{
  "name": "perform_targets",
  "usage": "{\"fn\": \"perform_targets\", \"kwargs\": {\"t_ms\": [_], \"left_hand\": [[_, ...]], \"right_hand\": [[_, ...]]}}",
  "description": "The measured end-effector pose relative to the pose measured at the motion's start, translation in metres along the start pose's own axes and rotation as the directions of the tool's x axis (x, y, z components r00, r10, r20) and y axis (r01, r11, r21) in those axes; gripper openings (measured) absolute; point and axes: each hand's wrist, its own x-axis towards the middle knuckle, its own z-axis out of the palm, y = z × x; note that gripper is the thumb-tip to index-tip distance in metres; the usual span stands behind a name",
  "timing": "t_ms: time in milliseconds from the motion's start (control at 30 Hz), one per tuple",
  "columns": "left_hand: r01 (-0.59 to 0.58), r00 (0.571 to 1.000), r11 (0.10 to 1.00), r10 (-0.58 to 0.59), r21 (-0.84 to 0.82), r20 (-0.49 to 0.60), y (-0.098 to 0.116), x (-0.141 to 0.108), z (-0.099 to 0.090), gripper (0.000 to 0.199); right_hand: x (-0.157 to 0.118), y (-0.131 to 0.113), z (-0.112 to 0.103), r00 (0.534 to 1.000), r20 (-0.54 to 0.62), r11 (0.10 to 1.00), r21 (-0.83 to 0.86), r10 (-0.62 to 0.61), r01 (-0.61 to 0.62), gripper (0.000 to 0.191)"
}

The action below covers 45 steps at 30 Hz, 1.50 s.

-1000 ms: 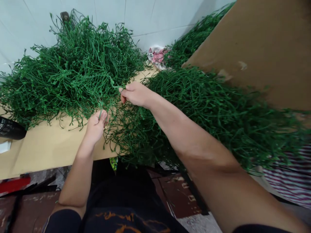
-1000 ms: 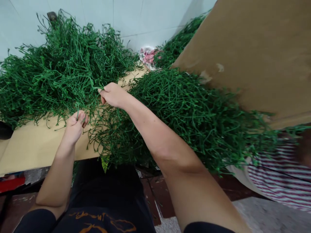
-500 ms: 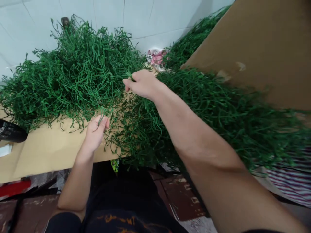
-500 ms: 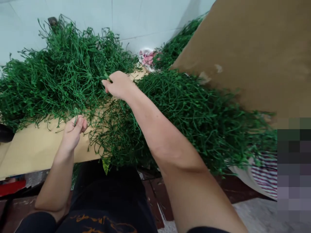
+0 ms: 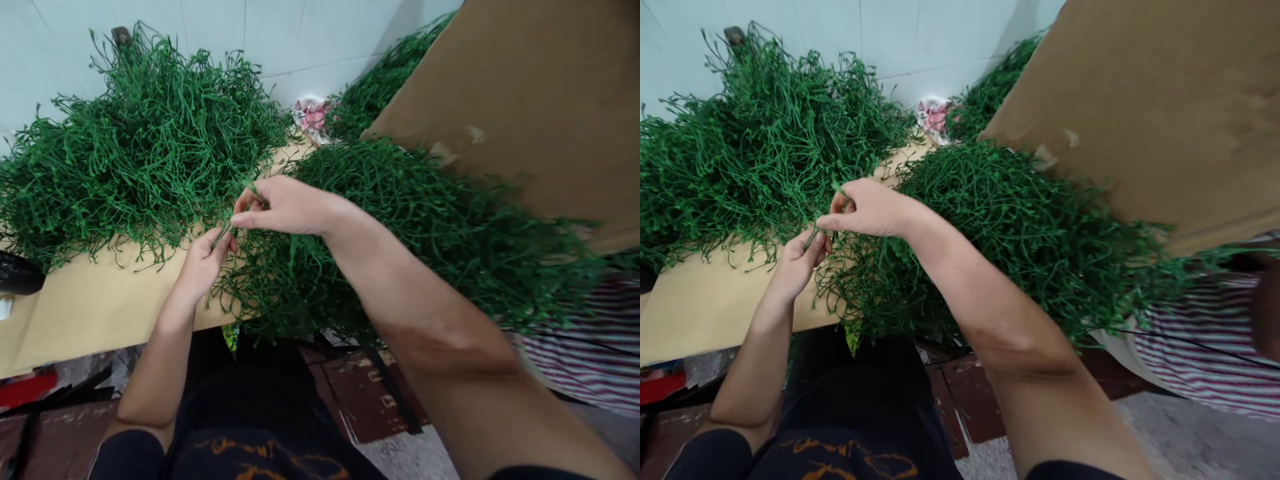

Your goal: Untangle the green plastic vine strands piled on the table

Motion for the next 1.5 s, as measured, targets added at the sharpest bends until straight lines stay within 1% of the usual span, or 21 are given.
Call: {"fn": "perform_targets", "kwargs": {"t_ms": [67,133,200,300,400,467,567,700,833,933,1000,1067,1133,1200,1233,1300,1367,1433,1500], "left_hand": [[-0.032,0.999,0.998,0.034,0.05,-0.037,0.0,0.001,0.003,0.032],[-0.05,0.997,0.995,0.055,0.082,-0.062,0.001,0.0,0.003,0.027],[-0.058,0.997,0.996,0.062,0.069,-0.051,0.001,-0.001,0.002,0.027],[-0.082,0.996,0.995,0.084,0.054,-0.043,0.001,0.0,-0.001,0.029],[-0.088,0.992,0.993,0.094,0.076,-0.081,0.001,0.003,-0.001,0.028],[-0.076,0.994,0.996,0.079,0.048,-0.072,0.001,0.005,0.0,0.026],[-0.065,0.997,0.998,0.064,-0.024,-0.044,0.002,0.007,0.001,0.022],[-0.082,0.996,0.994,0.079,-0.076,-0.044,0.0,0.009,0.001,0.025],[-0.08,0.992,0.992,0.069,-0.097,-0.107,-0.005,0.012,-0.001,0.027],[-0.079,0.981,0.987,0.053,-0.137,-0.186,-0.009,0.015,-0.003,0.022],[-0.082,0.973,0.985,0.045,-0.154,-0.228,-0.011,0.017,-0.004,0.019],[-0.094,0.967,0.984,0.054,-0.149,-0.249,-0.013,0.019,-0.005,0.015],[-0.104,0.966,0.988,0.073,-0.116,-0.247,-0.015,0.02,-0.005,0.012],[-0.087,0.973,0.993,0.068,-0.076,-0.221,-0.017,0.02,-0.003,0.012],[-0.066,0.978,0.996,0.052,-0.063,-0.203,-0.017,0.019,-0.002,0.013],[-0.027,0.984,0.998,0.016,-0.059,-0.178,-0.017,0.019,0.002,0.016],[-0.01,0.983,0.998,-0.003,-0.07,-0.184,-0.015,0.019,0.007,0.019],[-0.019,0.977,0.996,0.001,-0.086,-0.211,-0.013,0.019,0.01,0.021],[-0.041,0.971,0.992,0.013,-0.115,-0.239,-0.009,0.016,0.008,0.02]], "right_hand": [[0.001,-0.003,0.011,1.0,-0.009,1.0,-0.001,-0.014,0.014,0.022],[0.004,-0.002,0.019,0.998,-0.046,0.999,0.014,-0.032,0.032,0.021],[0.006,0.0,0.023,0.997,-0.056,0.997,0.063,-0.051,0.054,0.017],[0.005,0.001,0.024,0.998,-0.005,0.99,0.121,-0.067,0.067,0.012],[0.002,-0.001,0.023,0.999,0.015,0.996,0.074,-0.05,0.049,0.018],[0.002,-0.002,0.023,0.999,0.006,0.999,0.029,-0.035,0.035,0.022],[0.002,-0.003,0.024,1.0,0.0,1.0,0.006,-0.017,0.017,0.024],[0.004,-0.003,0.026,0.996,-0.086,1.0,0.025,0.003,-0.001,0.024],[0.005,-0.003,0.027,0.996,-0.08,0.998,0.061,-0.024,0.029,0.02],[0.005,-0.002,0.027,0.997,-0.081,0.996,0.09,0.003,0.004,0.023],[0.005,0.0,0.028,0.996,-0.085,0.997,0.077,0.027,-0.021,0.024],[0.005,0.002,0.03,0.991,-0.124,0.999,0.008,0.053,-0.052,0.025],[0.003,0.004,0.032,0.975,-0.214,0.989,-0.124,0.054,-0.082,0.024],[0.002,0.006,0.035,0.957,-0.29,0.95,-0.293,0.018,-0.106,0.018],[0.001,0.006,0.036,0.952,-0.306,0.919,-0.376,-0.005,-0.116,0.016],[0.001,0.005,0.041,0.951,-0.308,0.851,-0.509,-0.038,-0.131,0.018],[0.004,0.003,0.045,0.952,-0.302,0.782,-0.606,-0.057,-0.146,0.022],[0.01,0.002,0.046,0.958,-0.278,0.726,-0.674,-0.076,-0.138,0.027],[0.018,0.006,0.039,0.964,-0.25,0.698,-0.707,-0.095,-0.114,0.029]]}}
